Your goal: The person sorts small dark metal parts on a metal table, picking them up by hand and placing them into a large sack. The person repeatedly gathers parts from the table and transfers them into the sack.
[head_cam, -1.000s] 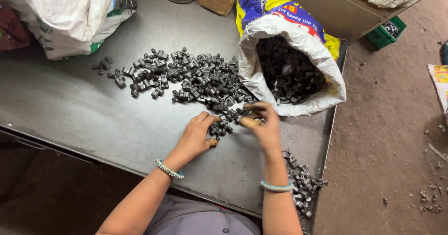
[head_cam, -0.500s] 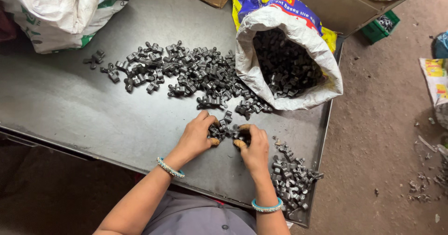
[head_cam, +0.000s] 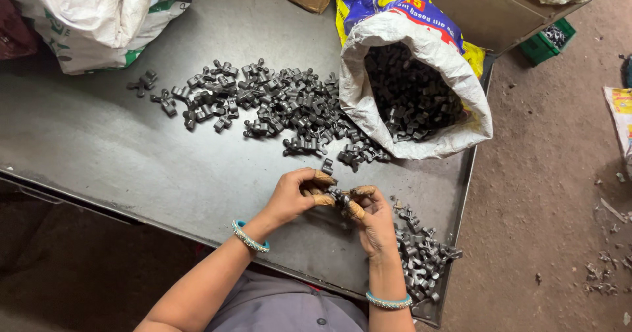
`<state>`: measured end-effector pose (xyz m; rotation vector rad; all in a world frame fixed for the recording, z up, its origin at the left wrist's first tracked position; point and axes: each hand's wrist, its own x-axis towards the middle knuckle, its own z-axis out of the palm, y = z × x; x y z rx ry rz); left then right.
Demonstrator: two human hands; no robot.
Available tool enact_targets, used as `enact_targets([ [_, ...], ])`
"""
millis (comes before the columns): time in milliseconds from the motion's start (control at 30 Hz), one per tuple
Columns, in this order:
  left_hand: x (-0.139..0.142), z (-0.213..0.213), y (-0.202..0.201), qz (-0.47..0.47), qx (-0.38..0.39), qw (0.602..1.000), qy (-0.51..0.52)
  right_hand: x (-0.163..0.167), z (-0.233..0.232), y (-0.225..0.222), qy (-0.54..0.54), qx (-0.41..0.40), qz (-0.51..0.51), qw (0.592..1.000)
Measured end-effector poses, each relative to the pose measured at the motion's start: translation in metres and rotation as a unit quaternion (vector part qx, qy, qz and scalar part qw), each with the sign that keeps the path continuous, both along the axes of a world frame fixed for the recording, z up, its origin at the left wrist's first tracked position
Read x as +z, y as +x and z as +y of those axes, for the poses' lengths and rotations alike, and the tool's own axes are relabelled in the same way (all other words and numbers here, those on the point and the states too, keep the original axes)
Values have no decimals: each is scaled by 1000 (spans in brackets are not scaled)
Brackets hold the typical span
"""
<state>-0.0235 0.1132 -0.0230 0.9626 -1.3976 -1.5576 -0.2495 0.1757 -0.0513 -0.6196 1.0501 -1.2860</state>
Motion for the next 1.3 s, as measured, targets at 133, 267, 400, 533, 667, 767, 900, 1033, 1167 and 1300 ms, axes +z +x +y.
enact_targets([
  [133,0,-1,0,3,11,1000,19,0,-6,1,23,11,-5,1000],
  [267,1,-1,4,-17,23,1000,10,3,-11,1,-3,29,7,1000],
  [400,2,0,2,1,29,1000,7,11,-10,-1,-34,41,32,998],
  [533,4,-3,1,-12,31,999,-6,21,-11,1,-45,44,41,997],
  [667,8,0,-2,-31,18,999,-15,29,-9,9,-50,82,100,990],
  [767,15,10,-10,-129,13,983,-129,40,8,3,-26,75,229,970],
  [900,19,8,-10,-280,76,910,-297,79,71,-61,82,-119,411,900],
  [1033,11,-1,-14,-330,82,895,-289,95,165,-153,169,-243,519,802],
  [1167,2,-7,-22,-329,48,901,-278,62,242,-223,401,-209,621,641],
  [1300,0,-26,-17,-278,1,920,-277,36,237,-246,600,-195,528,569],
])
